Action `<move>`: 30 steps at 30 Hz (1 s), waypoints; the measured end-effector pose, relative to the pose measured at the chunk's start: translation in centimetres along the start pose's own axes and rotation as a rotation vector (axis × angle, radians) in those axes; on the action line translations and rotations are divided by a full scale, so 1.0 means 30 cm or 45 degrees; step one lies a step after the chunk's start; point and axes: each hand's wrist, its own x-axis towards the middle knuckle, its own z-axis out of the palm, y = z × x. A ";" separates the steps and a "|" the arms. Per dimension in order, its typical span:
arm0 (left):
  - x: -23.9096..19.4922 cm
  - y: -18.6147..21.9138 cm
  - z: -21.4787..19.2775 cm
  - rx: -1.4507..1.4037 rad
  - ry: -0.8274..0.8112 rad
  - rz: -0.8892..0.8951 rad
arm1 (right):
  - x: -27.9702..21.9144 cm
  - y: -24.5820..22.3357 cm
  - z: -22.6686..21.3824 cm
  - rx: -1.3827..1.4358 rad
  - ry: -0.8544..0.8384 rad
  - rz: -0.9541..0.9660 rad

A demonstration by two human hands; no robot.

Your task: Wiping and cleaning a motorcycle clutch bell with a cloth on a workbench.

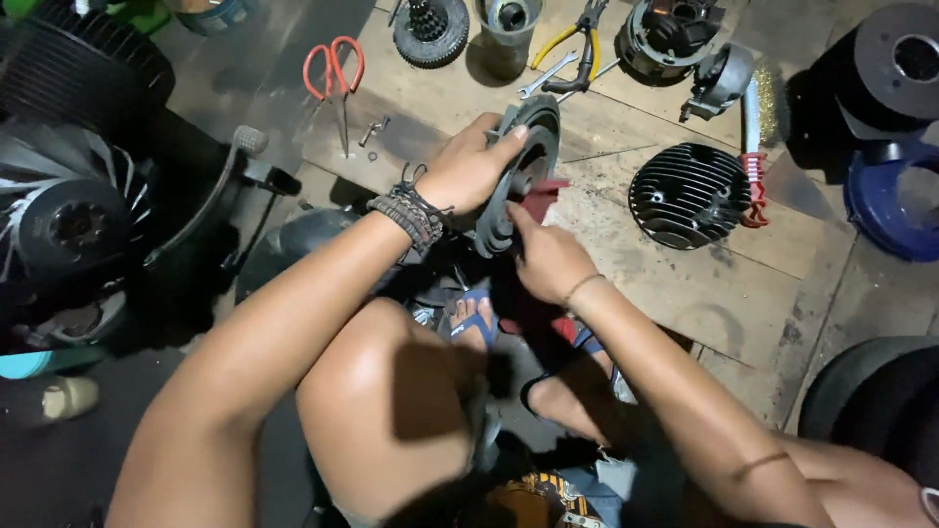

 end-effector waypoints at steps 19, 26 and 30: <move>-0.022 -0.046 -0.043 -0.188 -0.022 0.124 | -0.125 -0.007 -0.278 0.659 -0.195 0.002; 0.032 -0.093 -0.046 -0.177 -0.037 0.144 | -0.019 0.134 -0.165 1.083 0.188 0.030; -0.034 -0.029 -0.055 -0.192 -0.079 0.134 | -0.002 -0.033 -0.177 -0.142 -0.008 0.003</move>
